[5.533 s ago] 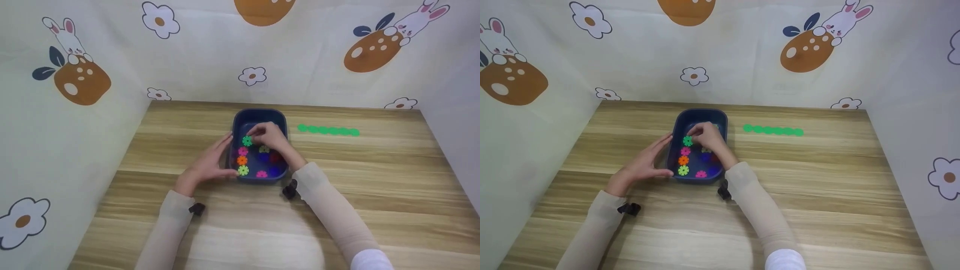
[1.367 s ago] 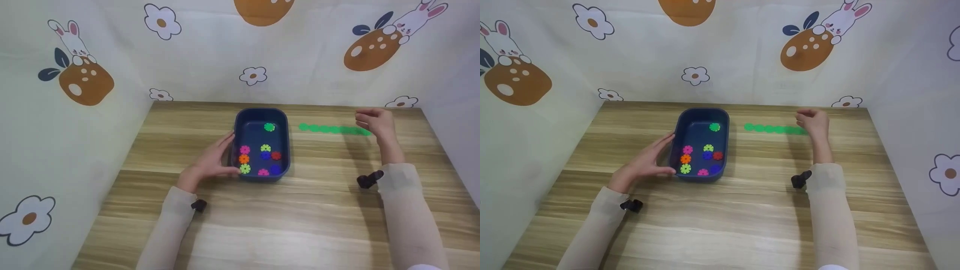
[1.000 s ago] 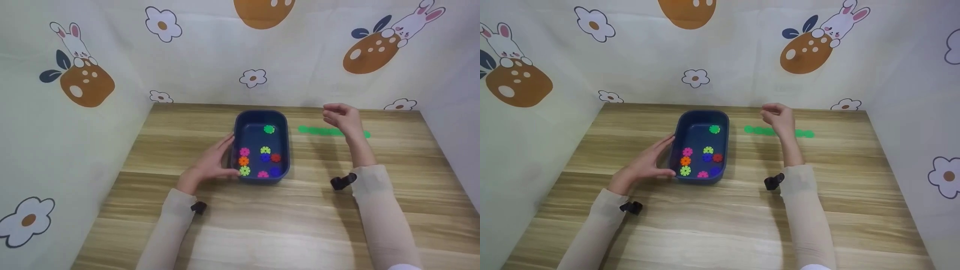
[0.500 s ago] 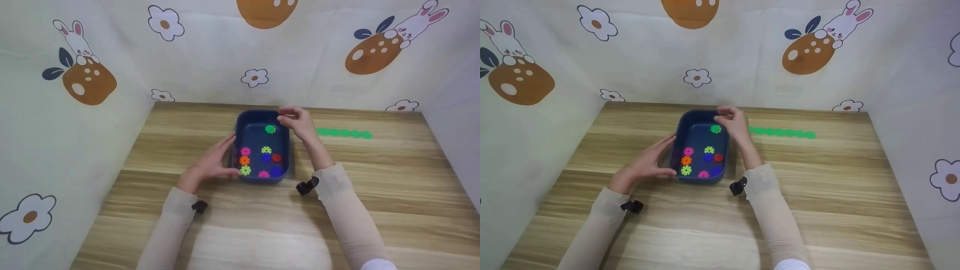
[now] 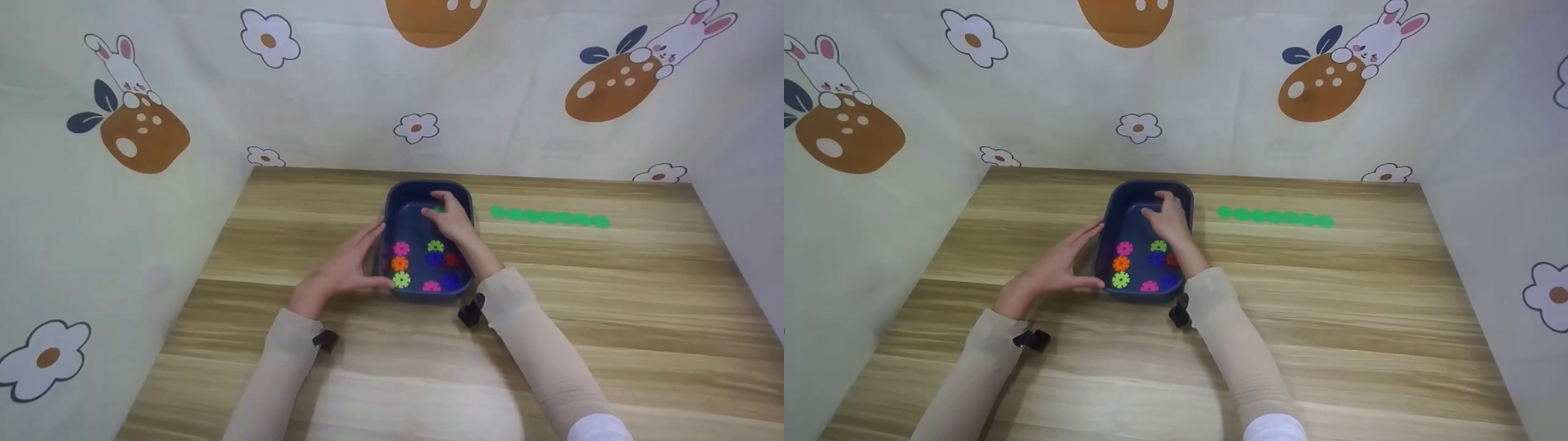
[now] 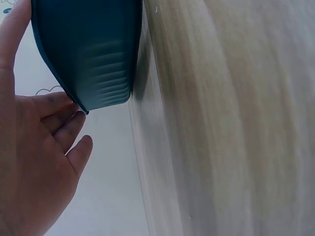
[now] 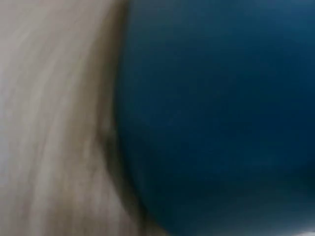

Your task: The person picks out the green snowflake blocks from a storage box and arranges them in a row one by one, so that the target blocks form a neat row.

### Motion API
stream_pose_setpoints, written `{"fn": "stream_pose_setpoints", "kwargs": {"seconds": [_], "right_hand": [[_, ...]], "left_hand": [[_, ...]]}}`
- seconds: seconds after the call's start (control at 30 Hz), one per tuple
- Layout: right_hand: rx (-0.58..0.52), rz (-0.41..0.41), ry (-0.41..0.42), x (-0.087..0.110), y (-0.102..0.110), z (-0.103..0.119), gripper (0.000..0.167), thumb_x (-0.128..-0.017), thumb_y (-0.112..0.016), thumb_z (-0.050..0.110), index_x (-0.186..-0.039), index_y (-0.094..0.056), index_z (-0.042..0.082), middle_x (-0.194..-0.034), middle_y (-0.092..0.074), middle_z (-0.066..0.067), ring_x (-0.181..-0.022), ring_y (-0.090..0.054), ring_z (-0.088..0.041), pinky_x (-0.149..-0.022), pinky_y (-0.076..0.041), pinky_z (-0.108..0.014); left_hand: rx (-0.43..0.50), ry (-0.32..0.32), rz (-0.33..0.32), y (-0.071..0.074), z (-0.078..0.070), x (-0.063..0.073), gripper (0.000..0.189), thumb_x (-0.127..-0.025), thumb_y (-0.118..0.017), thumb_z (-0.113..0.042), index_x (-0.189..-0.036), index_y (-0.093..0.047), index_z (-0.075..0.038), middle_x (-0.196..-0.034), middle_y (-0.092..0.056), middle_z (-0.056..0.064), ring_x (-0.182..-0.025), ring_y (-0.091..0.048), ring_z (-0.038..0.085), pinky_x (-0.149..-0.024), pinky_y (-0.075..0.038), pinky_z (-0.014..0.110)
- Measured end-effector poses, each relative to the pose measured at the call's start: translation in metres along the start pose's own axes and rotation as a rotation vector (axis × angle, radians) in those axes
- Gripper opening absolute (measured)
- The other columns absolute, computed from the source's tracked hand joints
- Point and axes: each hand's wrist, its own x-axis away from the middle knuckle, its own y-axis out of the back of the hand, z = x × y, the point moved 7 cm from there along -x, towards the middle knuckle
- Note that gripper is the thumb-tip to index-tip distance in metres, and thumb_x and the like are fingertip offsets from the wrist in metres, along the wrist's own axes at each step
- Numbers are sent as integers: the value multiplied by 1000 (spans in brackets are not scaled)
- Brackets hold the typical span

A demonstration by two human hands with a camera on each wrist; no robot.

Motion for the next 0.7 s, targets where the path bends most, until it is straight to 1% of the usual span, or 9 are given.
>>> {"fn": "stream_pose_setpoints", "kwargs": {"seconds": [0.07, 0.13, 0.23, 0.33, 0.4, 0.47, 0.53, 0.63, 0.7], "right_hand": [[70, 37, -12, -1, -6, -3, 50, -99, -58, 18, -144, -46, 0, -152, -45, -21, -142, -41, -33, -121, -33, -45], [128, 76, -21, -1, -11, -5, 47, -98, -59, 17, -141, -50, -1, -148, -50, -22, -136, -48, -34, -116, -40, -46], [165, 130, -16, 1, -16, -4, 41, -96, -62, 13, -134, -57, -1, -139, -58, -21, -127, -57, -33, -107, -49, -44], [191, 172, -12, 2, -19, -4, 37, -92, -65, 7, -128, -63, 1, -130, -64, -19, -115, -64, -29, -96, -55, -39], [210, 199, -12, 3, -22, -5, 35, -89, -67, 4, -125, -66, 2, -124, -67, -18, -105, -65, -25, -88, -57, -33], [220, 229, -14, 4, -25, -6, 35, -88, -67, 1, -123, -67, 2, -120, -68, -18, -93, -65, -21, -77, -55, -27], [247, 249, -2, 5, -28, -6, 36, -85, -69, -1, -121, -68, 1, -117, -69, -18, -86, -63, -18, -71, -53, -24], [310, 270, 32, 6, -31, -5, 36, -82, -72, -4, -119, -69, 0, -113, -70, -18, -85, -63, -19, -71, -55, -26], [368, 269, 55, 6, -32, -4, 35, -81, -74, -3, -115, -70, 1, -111, -71, -17, -89, -63, -20, -77, -57, -30]], "left_hand": [[4, 4, 0, 0, 1, 0, 115, -74, -81, -59, -161, -17, -21, -170, -12, 2, -155, -19, 27, -124, -24, 52], [6, 6, 1, 0, 1, 1, 115, -74, -80, -60, -161, -16, -22, -170, -11, 0, -155, -18, 26, -124, -24, 52], [15, 16, 1, 1, 3, 1, 115, -74, -80, -60, -161, -16, -24, -170, -10, -4, -155, -18, 25, -124, -23, 52], [13, 24, 2, 1, 3, 0, 115, -73, -81, -60, -161, -16, -25, -170, -10, -7, -155, -18, 24, -125, -23, 51], [14, 28, 3, 1, 3, 0, 115, -73, -81, -60, -161, -16, -25, -169, -9, -9, -155, -18, 23, -125, -23, 51], [19, 20, 4, 0, 2, 0, 114, -74, -81, -58, -161, -17, -24, -169, -10, -8, -155, -18, 24, -125, -24, 51], [30, 13, 3, 0, 1, 1, 113, -74, -82, -56, -161, -17, -22, -170, -10, -8, -155, -19, 24, -124, -24, 51], [52, 12, 1, 0, 1, 1, 113, -75, -82, -54, -161, -17, -22, -170, -10, -8, -155, -19, 24, -124, -25, 52], [56, 19, 0, 0, 2, 1, 113, -74, -82, -55, -161, -17, -24, -169, -9, -9, -155, -19, 24, -124, -25, 52]]}}
